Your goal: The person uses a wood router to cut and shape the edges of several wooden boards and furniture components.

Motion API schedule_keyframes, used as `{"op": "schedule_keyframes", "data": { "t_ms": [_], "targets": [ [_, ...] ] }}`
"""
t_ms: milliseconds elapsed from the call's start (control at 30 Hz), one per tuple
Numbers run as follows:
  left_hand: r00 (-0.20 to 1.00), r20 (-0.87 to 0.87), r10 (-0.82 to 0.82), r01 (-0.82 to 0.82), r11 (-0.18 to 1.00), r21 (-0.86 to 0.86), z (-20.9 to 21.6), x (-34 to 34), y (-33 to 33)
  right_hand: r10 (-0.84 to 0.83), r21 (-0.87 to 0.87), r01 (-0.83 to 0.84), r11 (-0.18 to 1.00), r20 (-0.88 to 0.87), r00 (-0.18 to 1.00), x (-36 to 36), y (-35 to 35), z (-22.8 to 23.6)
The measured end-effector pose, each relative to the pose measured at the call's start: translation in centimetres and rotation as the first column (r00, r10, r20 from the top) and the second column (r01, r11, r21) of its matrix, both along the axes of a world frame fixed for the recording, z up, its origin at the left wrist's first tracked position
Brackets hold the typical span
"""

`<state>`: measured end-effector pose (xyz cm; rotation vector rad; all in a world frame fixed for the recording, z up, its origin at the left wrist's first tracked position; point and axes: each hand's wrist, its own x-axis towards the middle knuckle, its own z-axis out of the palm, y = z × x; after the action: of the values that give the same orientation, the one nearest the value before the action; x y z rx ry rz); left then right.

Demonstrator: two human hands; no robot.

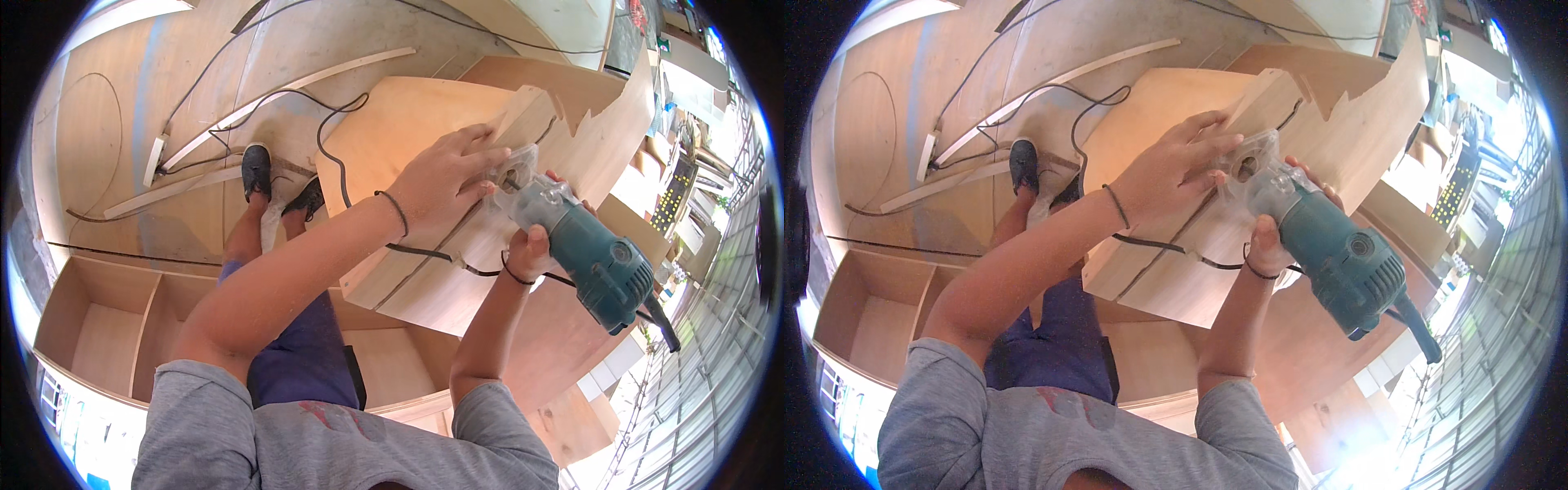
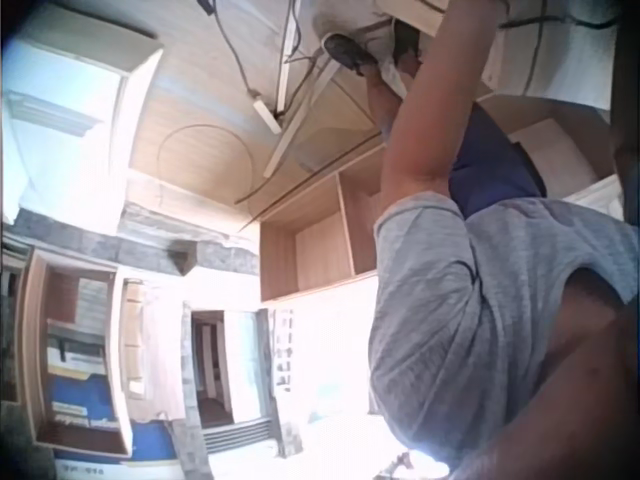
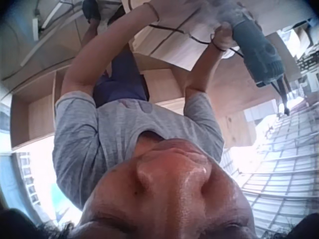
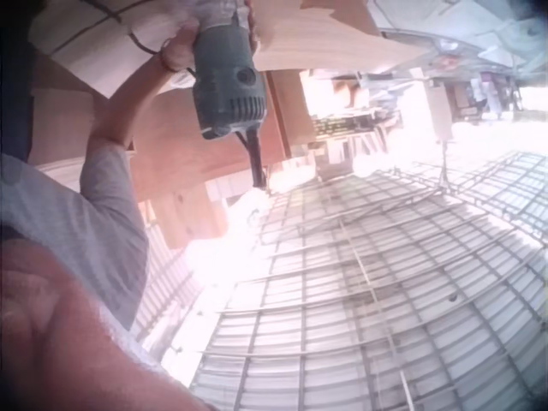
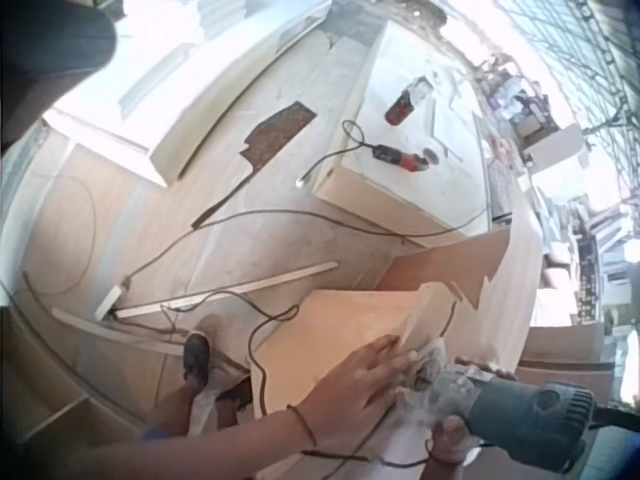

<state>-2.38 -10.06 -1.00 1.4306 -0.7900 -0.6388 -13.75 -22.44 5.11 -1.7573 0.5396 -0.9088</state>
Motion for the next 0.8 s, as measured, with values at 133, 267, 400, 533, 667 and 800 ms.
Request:
{"op": "schedule_keyframes", "data": {
  "t_ms": [133,267,400,533,667,800],
  "targets": [
    [0.999,0.031,0.015,-0.015,1.000,0.007,-0.1,0.4,-1.5,0.030,-0.011,-0.030,0.999,-0.021,0.999,0.6,-1.7,0.0],
    [1.000,0.026,0.016,-0.016,0.999,0.035,0.1,0.3,-1.7,0.057,0.005,-0.057,0.998,-0.002,0.998,0.1,-2.3,-0.3],
    [1.000,0.015,0.016,-0.017,0.998,0.055,0.6,0.5,-1.3,0.067,0.013,-0.067,0.998,0.013,0.998,0.4,-2.0,-0.2],
    [0.999,0.026,0.020,-0.022,0.998,0.061,0.8,0.6,-1.2,0.081,0.023,-0.082,0.996,0.043,0.996,0.6,-2.1,-0.3],
    [0.999,0.048,0.024,-0.028,0.997,0.075,0.9,0.6,-1.3,0.065,0.010,-0.065,0.998,0.059,0.996,0.8,-2.2,-0.5],
    [0.998,0.056,0.024,-0.029,0.995,0.090,1.0,0.7,-1.5,0.074,-0.003,-0.074,0.997,0.047,0.996,0.7,-2.7,-0.6]
  ]
}}
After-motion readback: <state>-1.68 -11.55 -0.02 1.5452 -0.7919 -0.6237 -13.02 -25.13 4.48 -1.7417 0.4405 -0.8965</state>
